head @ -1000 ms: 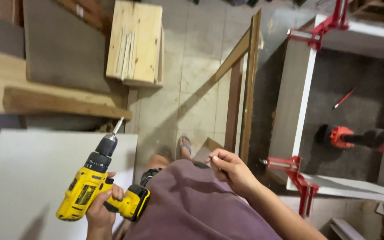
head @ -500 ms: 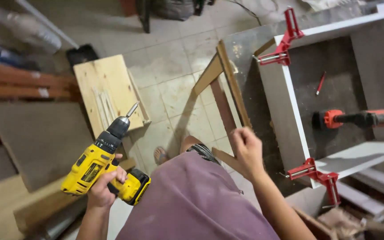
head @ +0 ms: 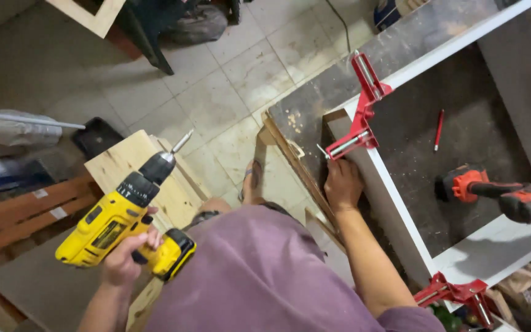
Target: Assembling a wooden frame by driving screws into the joints using a power drill while the pieces are held by corner clamps.
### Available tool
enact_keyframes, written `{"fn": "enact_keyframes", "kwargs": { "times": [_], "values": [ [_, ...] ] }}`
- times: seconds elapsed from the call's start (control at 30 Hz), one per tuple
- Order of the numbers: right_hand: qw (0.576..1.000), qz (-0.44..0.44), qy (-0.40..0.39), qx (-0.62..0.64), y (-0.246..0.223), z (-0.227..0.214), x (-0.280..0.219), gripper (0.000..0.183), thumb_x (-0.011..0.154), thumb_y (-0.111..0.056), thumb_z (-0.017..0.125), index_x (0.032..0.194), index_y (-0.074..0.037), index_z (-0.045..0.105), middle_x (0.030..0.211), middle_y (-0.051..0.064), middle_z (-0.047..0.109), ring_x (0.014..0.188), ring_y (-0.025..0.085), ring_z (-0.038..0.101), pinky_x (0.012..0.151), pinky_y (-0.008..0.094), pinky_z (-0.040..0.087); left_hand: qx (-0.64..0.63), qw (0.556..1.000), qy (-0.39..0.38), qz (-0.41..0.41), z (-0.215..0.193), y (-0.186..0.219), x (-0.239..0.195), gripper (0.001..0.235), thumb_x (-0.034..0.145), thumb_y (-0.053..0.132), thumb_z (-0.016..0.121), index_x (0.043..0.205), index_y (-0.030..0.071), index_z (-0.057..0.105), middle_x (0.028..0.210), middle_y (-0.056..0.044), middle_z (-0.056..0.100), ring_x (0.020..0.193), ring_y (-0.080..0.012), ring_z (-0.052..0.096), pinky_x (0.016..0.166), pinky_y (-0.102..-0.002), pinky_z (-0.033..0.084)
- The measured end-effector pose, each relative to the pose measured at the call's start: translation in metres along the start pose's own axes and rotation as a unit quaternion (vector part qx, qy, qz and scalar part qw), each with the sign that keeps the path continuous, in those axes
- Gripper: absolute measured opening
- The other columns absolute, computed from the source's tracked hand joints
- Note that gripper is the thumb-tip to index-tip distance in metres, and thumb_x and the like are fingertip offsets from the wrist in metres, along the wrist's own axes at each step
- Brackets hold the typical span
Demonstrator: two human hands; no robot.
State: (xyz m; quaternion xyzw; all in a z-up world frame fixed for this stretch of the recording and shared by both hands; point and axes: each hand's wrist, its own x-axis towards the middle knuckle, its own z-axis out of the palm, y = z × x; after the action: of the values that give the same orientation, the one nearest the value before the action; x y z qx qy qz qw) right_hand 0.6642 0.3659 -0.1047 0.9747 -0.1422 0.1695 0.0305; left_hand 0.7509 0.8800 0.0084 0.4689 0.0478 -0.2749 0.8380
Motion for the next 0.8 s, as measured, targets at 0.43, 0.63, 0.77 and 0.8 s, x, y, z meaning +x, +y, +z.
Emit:
{"fn": "enact_keyframes", "kwargs": {
  "times": [0.43, 0.63, 0.77, 0.8],
  "values": [
    [0.988, 0.047, 0.145, -0.013, -0.035, -0.003, 0.010, 0.020, 0.084, -0.017, 0.076, 0.102, -0.026, 0.083, 0.108, 0.004, 0.076, 0.092, 0.031, 0.072, 0.086, 0.041, 0.059, 0.213, 0.949, -0.230, -0.012, 0.033, 0.081, 0.215, 0.057, 0.090, 0.005, 0.059, 0.142, -0.017, 0.054, 0.062, -0.010, 0.056, 0.061, -0.0217, 0.058, 0.074, -0.041, 0.061],
    [0.971, 0.185, 0.112, 0.097, -0.082, 0.003, 0.028, 0.035, 0.085, 0.002, 0.070, 0.110, -0.020, 0.084, 0.100, 0.005, 0.078, 0.091, 0.029, 0.075, 0.087, 0.042, 0.059, 0.284, 0.904, -0.317, -0.033, 0.037, 0.122, 0.330, 0.015, 0.089, 0.000, 0.068, 0.098, -0.008, 0.078, 0.061, -0.012, 0.066, 0.056, -0.0225, 0.064, 0.069, -0.039, 0.059],
    [0.944, 0.284, 0.090, 0.140, -0.158, -0.018, 0.071, 0.030, 0.096, 0.000, 0.064, 0.113, -0.017, 0.083, 0.093, 0.004, 0.075, 0.086, 0.029, 0.069, 0.088, 0.041, 0.056, 0.347, 0.885, -0.290, -0.115, -0.031, 0.132, 0.397, 0.032, 0.082, 0.014, 0.084, 0.109, -0.005, 0.081, 0.070, -0.016, 0.077, 0.062, -0.0250, 0.073, 0.076, -0.046, 0.060],
    [0.888, 0.369, 0.068, 0.266, -0.178, -0.027, 0.087, 0.031, 0.100, 0.000, 0.057, 0.116, -0.014, 0.081, 0.093, 0.007, 0.074, 0.087, 0.029, 0.067, 0.090, 0.041, 0.054, 0.452, 0.829, -0.298, -0.137, -0.046, 0.132, 0.412, 0.038, 0.074, 0.018, 0.092, 0.107, -0.001, 0.084, 0.080, -0.018, 0.081, 0.074, -0.0280, 0.077, 0.080, -0.045, 0.062]
  ]
}}
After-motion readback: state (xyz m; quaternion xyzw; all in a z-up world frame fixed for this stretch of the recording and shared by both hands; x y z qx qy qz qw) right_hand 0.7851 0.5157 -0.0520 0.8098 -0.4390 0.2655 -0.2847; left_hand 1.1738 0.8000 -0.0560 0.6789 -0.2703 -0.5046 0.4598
